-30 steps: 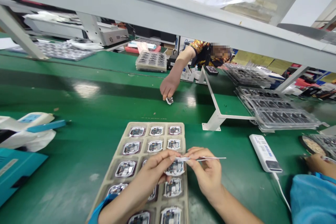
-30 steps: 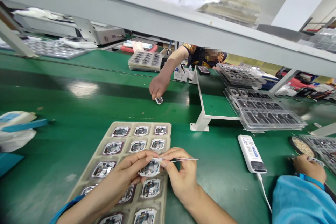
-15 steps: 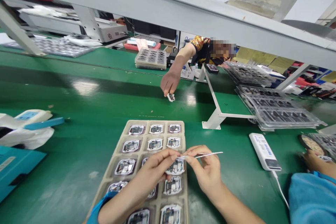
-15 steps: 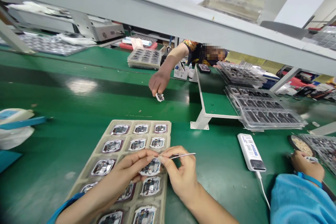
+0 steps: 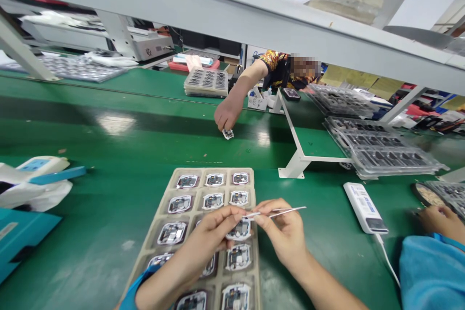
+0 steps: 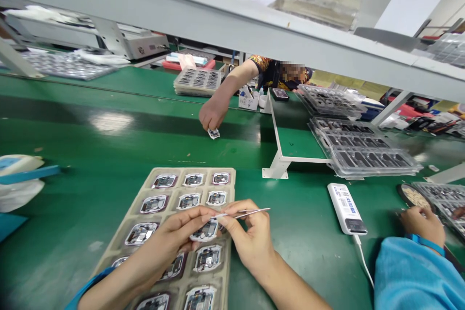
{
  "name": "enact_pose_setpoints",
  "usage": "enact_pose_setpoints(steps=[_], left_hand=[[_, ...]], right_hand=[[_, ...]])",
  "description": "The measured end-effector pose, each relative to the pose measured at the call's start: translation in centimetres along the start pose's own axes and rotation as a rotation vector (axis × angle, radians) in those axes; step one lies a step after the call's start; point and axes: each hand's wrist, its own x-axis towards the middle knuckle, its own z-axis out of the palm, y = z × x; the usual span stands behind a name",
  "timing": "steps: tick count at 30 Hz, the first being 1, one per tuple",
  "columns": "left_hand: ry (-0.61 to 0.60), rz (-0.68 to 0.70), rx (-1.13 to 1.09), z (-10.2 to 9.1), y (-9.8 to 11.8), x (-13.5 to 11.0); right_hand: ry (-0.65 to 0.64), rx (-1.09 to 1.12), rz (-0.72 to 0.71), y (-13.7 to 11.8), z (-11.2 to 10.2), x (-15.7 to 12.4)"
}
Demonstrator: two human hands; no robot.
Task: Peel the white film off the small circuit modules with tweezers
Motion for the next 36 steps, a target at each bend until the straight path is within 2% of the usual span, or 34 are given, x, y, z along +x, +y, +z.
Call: enact_pose_setpoints(steps=[10,15,20,28,36], left_hand=[[0.03,0.012,0.015,0.2,-0.24,0.03],[0.024,0.056,-0.037,0.31,-0.31,-0.03],[0.055,0.066,0.034,0.26,-0.33,-0.42],[0.023,0.072,0.083,0.06,-0.13,-0.25],[-0.043,0.105,0.065,-0.05,-0.36,-0.21]], right_hand=[[-0.041,-0.128,-0.143,-0.14,0.14,-0.08],[-0.02,-0.112,-0.118,-0.1,0.12,0.0],[0.012,-0.083,-0.111,0.23,0.12,0.0],[-0.071,-0.149,-0.235,-0.06,-0.09,0.25],[0.045,0.05,-0.084,0.49,0.13,-0.07]])
